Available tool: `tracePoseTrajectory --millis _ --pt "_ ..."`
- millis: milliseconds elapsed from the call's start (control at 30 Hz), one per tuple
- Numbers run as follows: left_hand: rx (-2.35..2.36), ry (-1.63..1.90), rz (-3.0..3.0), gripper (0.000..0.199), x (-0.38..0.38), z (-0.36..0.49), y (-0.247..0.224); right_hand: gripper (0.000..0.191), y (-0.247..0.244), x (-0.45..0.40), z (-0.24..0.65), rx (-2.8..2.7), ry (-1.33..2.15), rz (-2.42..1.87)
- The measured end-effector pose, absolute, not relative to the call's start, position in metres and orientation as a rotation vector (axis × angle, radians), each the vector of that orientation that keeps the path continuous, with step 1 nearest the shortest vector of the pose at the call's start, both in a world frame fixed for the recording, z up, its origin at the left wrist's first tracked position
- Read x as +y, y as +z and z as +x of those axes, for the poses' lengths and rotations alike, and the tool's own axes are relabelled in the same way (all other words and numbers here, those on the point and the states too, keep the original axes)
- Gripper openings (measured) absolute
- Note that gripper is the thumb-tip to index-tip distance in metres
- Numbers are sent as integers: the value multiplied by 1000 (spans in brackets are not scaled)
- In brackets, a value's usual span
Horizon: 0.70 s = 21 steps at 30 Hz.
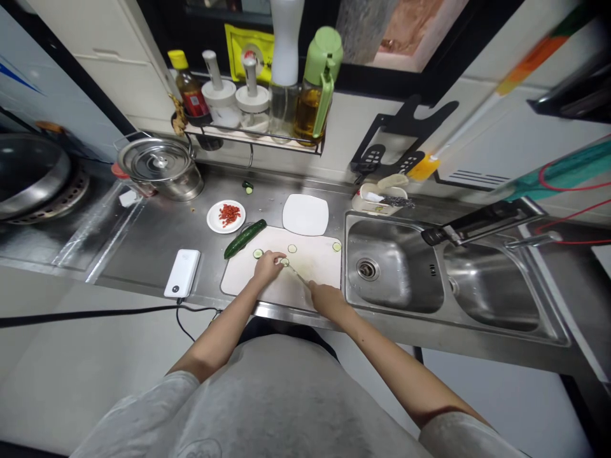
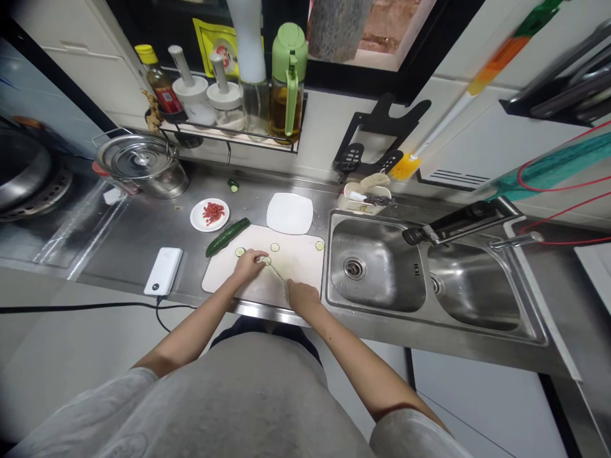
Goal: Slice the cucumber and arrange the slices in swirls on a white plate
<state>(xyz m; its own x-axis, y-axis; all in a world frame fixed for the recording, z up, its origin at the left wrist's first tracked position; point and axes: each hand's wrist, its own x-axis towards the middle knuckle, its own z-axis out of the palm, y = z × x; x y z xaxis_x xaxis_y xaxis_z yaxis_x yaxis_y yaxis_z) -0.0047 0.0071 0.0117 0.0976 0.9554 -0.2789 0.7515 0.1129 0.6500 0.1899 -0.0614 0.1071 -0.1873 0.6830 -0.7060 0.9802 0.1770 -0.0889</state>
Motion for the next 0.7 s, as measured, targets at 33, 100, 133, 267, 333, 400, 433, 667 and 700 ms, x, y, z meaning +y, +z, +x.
tracePoseTrajectory --millis 33,100,133,267,333,400,433,667,700 --pt "1696 377 1685 33 6 -5 12 32 107 -63 192 1941 -751 1563" --pt "1712 386 1707 34 4 -3 14 32 108 -67 195 1941 -752 1570" --pt "1726 383 1724 34 3 -2 14 32 108 -70 196 1939 -752 1575" --pt "1797 287 1780 27 -2 5 20 32 108 -80 202 1921 -744 1597" --pt "1824 238 1788 23 -2 9 22 32 108 -84 205 1907 -749 1597" --pt "1839 216 1787 19 -2 12 25 32 107 -88 208 1893 -762 1601" --pt "1841 217 1782 18 -1 13 26 32 106 -90 209 1887 -766 1609" --pt "1768 291 1728 9 -2 12 33 31 103 -97 211 1910 -781 1652" --pt "1778 301 1727 10 -3 9 34 31 103 -96 211 1904 -788 1649"
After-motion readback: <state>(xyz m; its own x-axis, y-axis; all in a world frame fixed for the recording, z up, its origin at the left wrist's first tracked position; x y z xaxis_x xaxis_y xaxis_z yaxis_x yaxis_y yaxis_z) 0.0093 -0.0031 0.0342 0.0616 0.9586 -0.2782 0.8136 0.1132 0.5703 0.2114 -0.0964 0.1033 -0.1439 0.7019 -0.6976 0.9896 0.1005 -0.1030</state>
